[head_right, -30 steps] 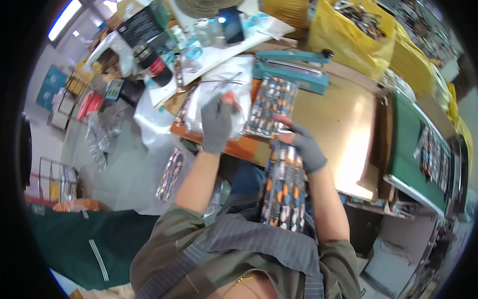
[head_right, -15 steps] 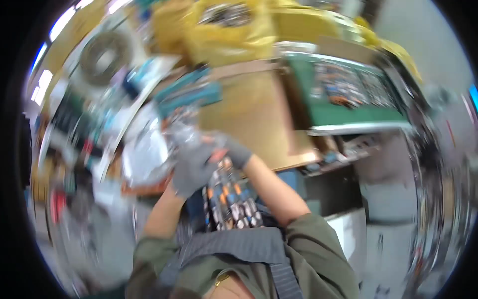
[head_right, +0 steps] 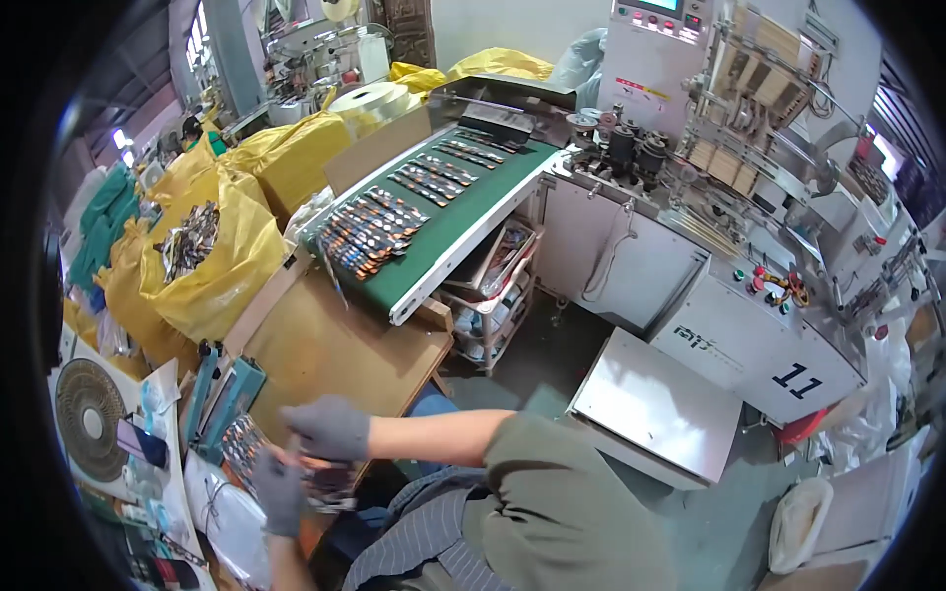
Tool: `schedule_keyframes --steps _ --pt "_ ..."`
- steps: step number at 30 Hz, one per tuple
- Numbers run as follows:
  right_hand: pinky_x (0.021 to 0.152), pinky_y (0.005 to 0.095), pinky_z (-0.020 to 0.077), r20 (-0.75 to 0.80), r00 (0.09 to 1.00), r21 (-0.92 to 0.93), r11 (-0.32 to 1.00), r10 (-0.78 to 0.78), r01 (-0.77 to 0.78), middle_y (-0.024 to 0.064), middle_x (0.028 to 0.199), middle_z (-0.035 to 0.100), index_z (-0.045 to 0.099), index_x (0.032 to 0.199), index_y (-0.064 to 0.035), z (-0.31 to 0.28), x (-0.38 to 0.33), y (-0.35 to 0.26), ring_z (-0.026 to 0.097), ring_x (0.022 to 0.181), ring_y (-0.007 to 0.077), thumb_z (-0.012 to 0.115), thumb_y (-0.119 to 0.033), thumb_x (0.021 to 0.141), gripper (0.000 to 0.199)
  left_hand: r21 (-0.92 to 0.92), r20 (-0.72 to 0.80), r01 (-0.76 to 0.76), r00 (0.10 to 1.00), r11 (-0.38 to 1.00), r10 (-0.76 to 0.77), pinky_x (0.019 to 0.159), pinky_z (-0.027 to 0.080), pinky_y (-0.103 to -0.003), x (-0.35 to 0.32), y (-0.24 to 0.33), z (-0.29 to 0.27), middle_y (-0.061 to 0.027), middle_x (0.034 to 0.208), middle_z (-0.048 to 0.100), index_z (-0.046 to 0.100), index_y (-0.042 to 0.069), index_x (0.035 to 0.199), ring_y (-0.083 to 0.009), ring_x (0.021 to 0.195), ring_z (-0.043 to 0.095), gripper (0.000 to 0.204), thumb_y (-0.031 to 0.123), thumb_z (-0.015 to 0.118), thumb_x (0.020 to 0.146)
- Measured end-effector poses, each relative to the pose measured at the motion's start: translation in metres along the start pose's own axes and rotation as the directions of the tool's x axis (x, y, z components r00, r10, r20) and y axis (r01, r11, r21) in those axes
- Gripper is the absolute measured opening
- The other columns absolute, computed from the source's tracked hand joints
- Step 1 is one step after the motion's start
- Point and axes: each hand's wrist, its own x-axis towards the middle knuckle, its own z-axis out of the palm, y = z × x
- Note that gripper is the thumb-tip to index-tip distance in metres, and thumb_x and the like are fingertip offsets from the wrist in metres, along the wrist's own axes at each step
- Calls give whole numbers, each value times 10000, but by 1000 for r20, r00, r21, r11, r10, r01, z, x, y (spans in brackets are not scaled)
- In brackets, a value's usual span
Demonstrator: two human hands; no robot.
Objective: Packing and heat-sealing bundles of small industrial components into plastic bags.
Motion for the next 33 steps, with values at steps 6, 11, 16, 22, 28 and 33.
schedule_keyframes --steps 6,11,16,22,28,33 --pt "659 430 467 242 956 -247 964 164 -103 158 777 616 569 836 -88 -25 99 9 611 769 351 575 -181 733 139 502 100 -288 956 815 276 590 406 -349 91 -97 -106 -128 681 538 538 1 802 -246 636 534 136 134 540 832" --pt "715 430 467 76 977 -125 974 201 -190 193 851 629 589 865 -69 -43 125 17 610 840 363 557 -161 733 164 351 -212 -101 960 931 184 533 432 -325 95 -11 -82 -114 617 550 610 -21 862 -209 520 551 225 178 507 889" --pt "728 420 474 87 970 -204 957 227 -206 191 859 642 597 914 -51 -45 132 34 612 840 367 554 -183 752 213 270 164 326 912 906 -377 436 388 -252 106 18 -80 -30 540 512 597 -40 966 -111 397 443 217 115 450 924" --pt "758 408 484 337 890 -387 907 306 -166 159 877 653 629 965 -72 -58 133 45 627 852 315 547 -177 730 271 17 64 33 997 999 -34 403 379 -213 106 -15 -77 -52 712 568 571 -67 1067 -85 450 506 259 118 468 916" --pt "723 440 474 -156 916 -210 918 -370 336 151 771 616 582 1058 -137 -50 124 -17 612 793 330 621 -345 772 356 -169 -85 57 994 984 -72 357 325 -173 84 45 -81 -10 626 558 599 -23 1022 -43 409 463 242 171 488 927" --pt "528 414 471 132 891 35 900 -434 434 156 655 579 595 969 -141 4 129 -12 579 560 349 571 -289 833 202 -155 -265 -81 963 985 38 600 416 -213 64 44 -101 -11 782 581 576 -7 1050 -72 673 506 226 103 604 855"
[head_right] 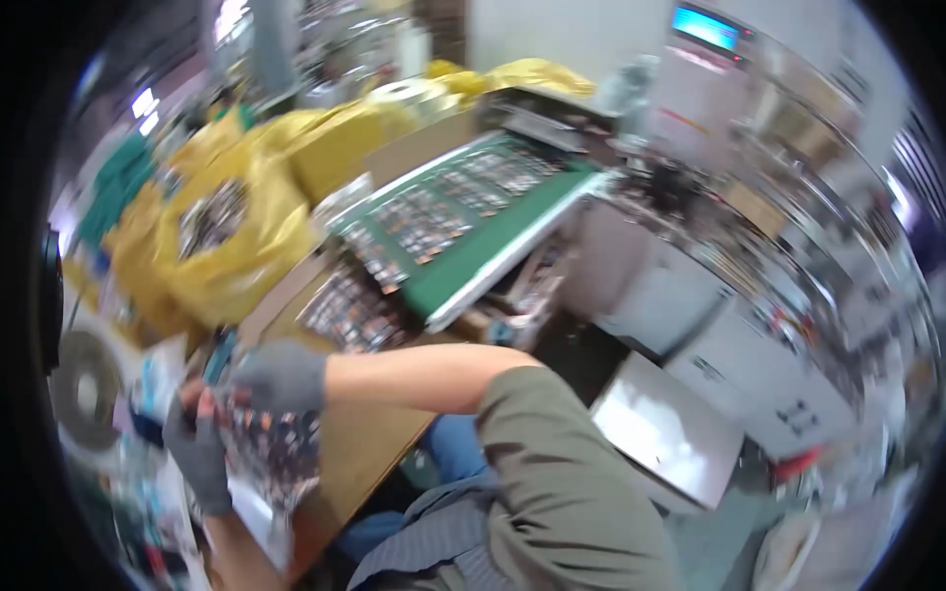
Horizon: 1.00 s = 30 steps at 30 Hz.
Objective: Packing and heat-sealing bundles of small industrial components into plastic bags.
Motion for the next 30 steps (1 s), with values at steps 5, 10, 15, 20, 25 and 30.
schedule_keyframes --steps 5,10,15,20,25,30 --pt "574 341 504 154 947 201 929 282 -309 125 748 650 632 994 -104 37 28 49 669 622 198 544 -289 900 225 151 184 86 976 985 -114 900 413 -349 -4 -89 5 -127 1146 565 536 24 1213 -237 1024 529 698 309 770 620" --pt "639 441 481 -57 880 -293 835 471 -466 175 834 635 516 1053 -110 114 69 153 618 774 377 574 -391 846 354 0 -160 340 928 941 -335 794 463 -334 -17 -209 18 -129 963 646 620 -8 1075 -210 892 591 580 351 784 648" --pt "684 435 475 -127 898 -282 853 422 -440 166 886 614 538 944 -81 183 138 167 604 813 366 619 -387 811 343 -456 -90 488 807 744 -584 801 478 -296 0 -250 -5 -82 1009 640 576 -14 1129 -164 848 611 527 160 789 680" --pt "667 421 477 -12 923 -363 858 385 -363 151 876 604 574 863 -79 176 164 152 605 787 350 617 -352 792 286 -573 -75 537 718 619 -692 764 449 -262 39 -291 -36 -70 943 653 654 -14 995 -149 851 595 428 241 789 679" --pt "654 445 487 13 837 -466 744 546 -478 142 816 614 591 840 -115 217 87 225 607 771 357 531 -323 823 218 -381 -94 621 711 684 -697 767 435 -250 40 -293 -41 -55 910 659 676 -14 970 -111 825 579 454 334 776 696" --pt "626 466 479 -15 880 -410 800 475 -438 138 796 614 585 820 -97 216 86 228 603 720 363 530 -281 825 192 429 -506 662 740 615 -443 849 449 -336 18 -250 -31 -179 1118 597 531 -73 1146 -223 984 583 688 419 751 718"
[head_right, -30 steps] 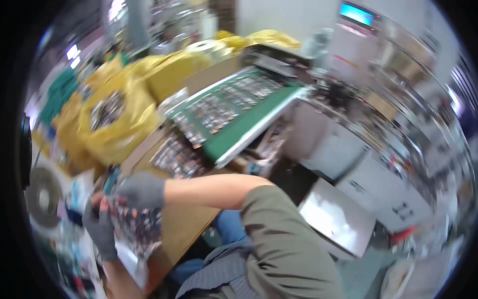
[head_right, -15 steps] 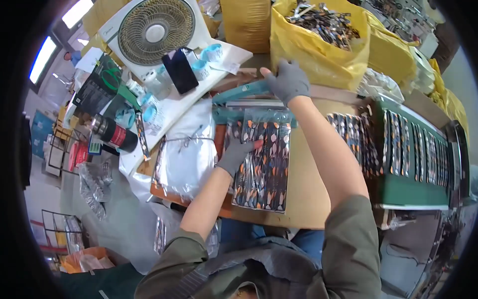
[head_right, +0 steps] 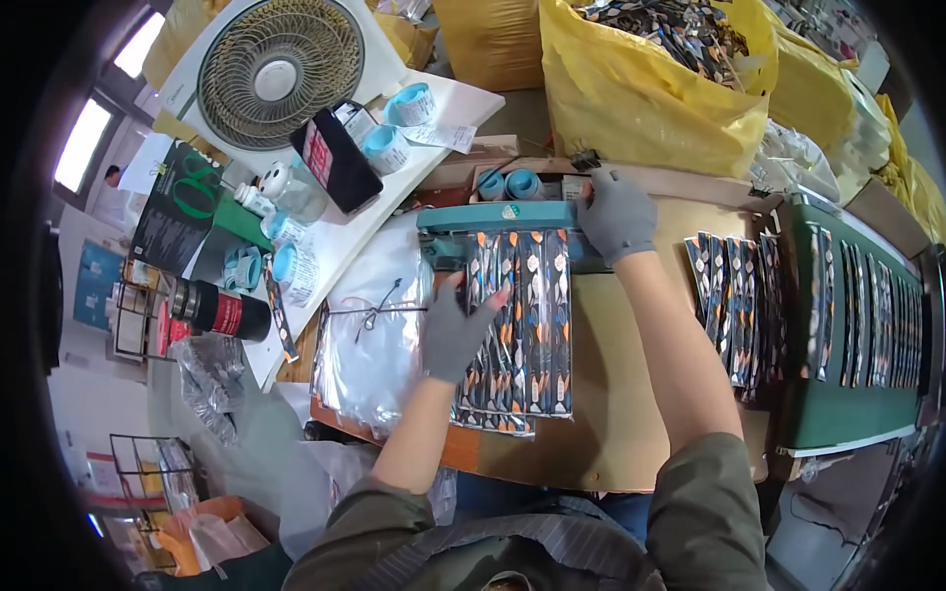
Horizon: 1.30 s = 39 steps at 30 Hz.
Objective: Packing and heat-sealing bundles of small industrial components into plastic bags.
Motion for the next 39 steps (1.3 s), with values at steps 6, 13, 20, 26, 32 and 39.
schedule_keyframes --steps 6,13,20,26,32,39 --pt "639 473 476 -1 1000 -8 1000 21 -21 139 806 613 574 834 -89 -2 -8 0 602 743 359 532 -256 822 173 -336 -14 -28 1000 941 25 940 403 -311 -30 -81 32 -205 1181 548 375 -107 1295 -244 1108 523 752 385 678 813" --pt "848 402 453 217 933 385 853 287 -352 220 1136 587 535 1134 -17 -15 -71 -13 573 1039 376 649 -540 759 653 -450 120 242 970 860 -210 911 391 -266 -32 -87 20 -171 1151 571 456 -86 1239 -197 1061 528 698 456 629 834" --pt "896 359 462 757 577 613 26 -308 -790 128 1139 580 480 1239 -16 -51 -245 -108 566 1058 246 762 -389 670 737 -600 302 313 941 736 -155 886 419 -369 -110 -82 -54 -148 998 628 583 -50 1095 -264 976 573 654 469 703 717" --pt "946 334 415 660 437 583 49 -611 -811 98 1246 520 386 1333 -24 -61 -261 -237 520 1112 210 728 -197 621 808 -837 44 188 959 514 -279 805 426 -258 -231 -119 -217 -36 1000 543 493 -23 1172 -115 897 519 479 143 710 778" --pt "882 334 431 249 427 917 70 -869 -393 86 1150 510 372 1279 -5 -80 -263 -427 505 1040 200 825 -198 611 830 239 -749 700 574 673 -331 747 476 -396 -364 -238 -313 -179 932 618 559 -19 1080 -300 823 617 443 364 584 858" --pt "934 385 425 146 -387 700 -181 -910 690 154 1160 576 471 1277 -167 44 -411 -417 556 1081 325 689 -342 665 673 -236 -602 604 524 761 -602 432 355 -277 -426 -282 -272 -48 473 472 529 -36 603 -94 452 468 485 314 488 936"
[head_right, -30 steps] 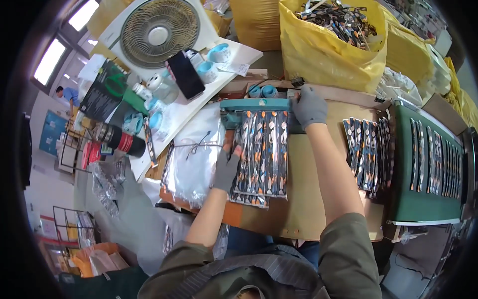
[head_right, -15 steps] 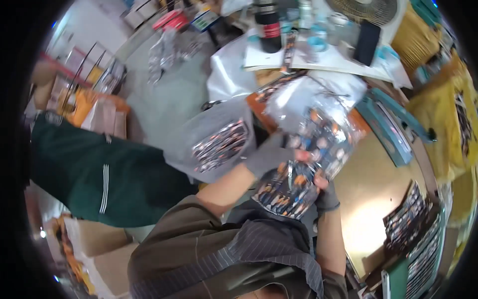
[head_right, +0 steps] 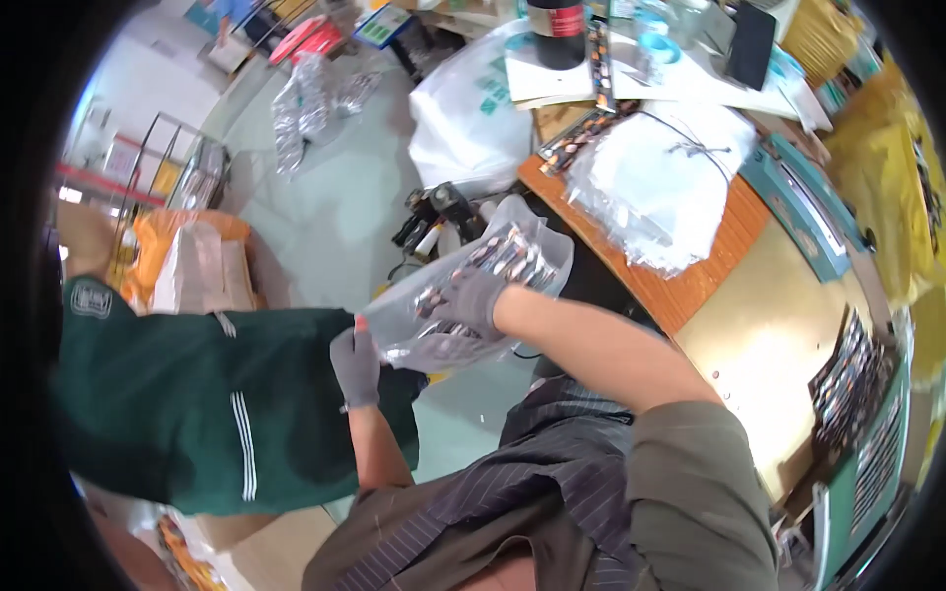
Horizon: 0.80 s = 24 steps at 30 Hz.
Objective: Packing and heat-sealing bundles of small industrial components into plastic bags.
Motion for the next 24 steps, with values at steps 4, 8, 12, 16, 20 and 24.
schedule_keyframes --steps 4,8,12,16,20,24 --pt "1030 394 323 264 906 41 934 331 -354 157 1236 542 485 1276 -157 33 -11 23 497 1174 305 679 -399 669 682 -223 130 161 982 961 -135 416 332 -268 -4 26 8 -19 467 451 505 -33 584 -80 434 427 505 324 487 940" --pt "1034 445 265 -426 822 109 924 377 -367 137 1150 570 494 1257 -101 -25 -44 18 500 1141 312 691 -413 690 676 224 62 -137 990 965 126 475 385 -337 32 9 6 -107 517 535 600 -25 696 -206 473 517 418 318 510 917" --pt "959 424 366 -571 580 478 810 580 -339 145 1064 586 497 1233 -60 -108 -147 -18 541 1063 317 664 -329 767 562 34 -384 -299 877 954 289 696 457 -326 18 108 30 -128 884 631 619 -6 952 -223 770 586 275 254 548 899" --pt "773 285 473 -200 144 939 232 969 -256 90 939 640 580 1084 -5 -71 -243 -58 601 880 152 630 -208 851 312 -539 43 -582 703 608 710 755 456 -332 -23 234 107 -113 866 620 628 6 958 -235 834 594 196 168 544 889" --pt "763 254 469 -132 79 921 151 988 -360 81 883 650 585 1057 18 -68 -301 -106 604 837 127 611 -176 864 275 -256 306 -906 255 338 917 800 453 -395 10 276 269 -117 933 609 626 102 965 -301 882 589 274 259 680 747" --pt "755 264 478 -165 -53 948 144 985 -285 85 894 649 580 1060 30 -68 -349 -140 604 824 138 592 -154 873 263 -384 630 -765 191 516 752 746 465 -402 83 283 312 -126 839 664 644 50 834 -327 815 617 222 265 601 802"
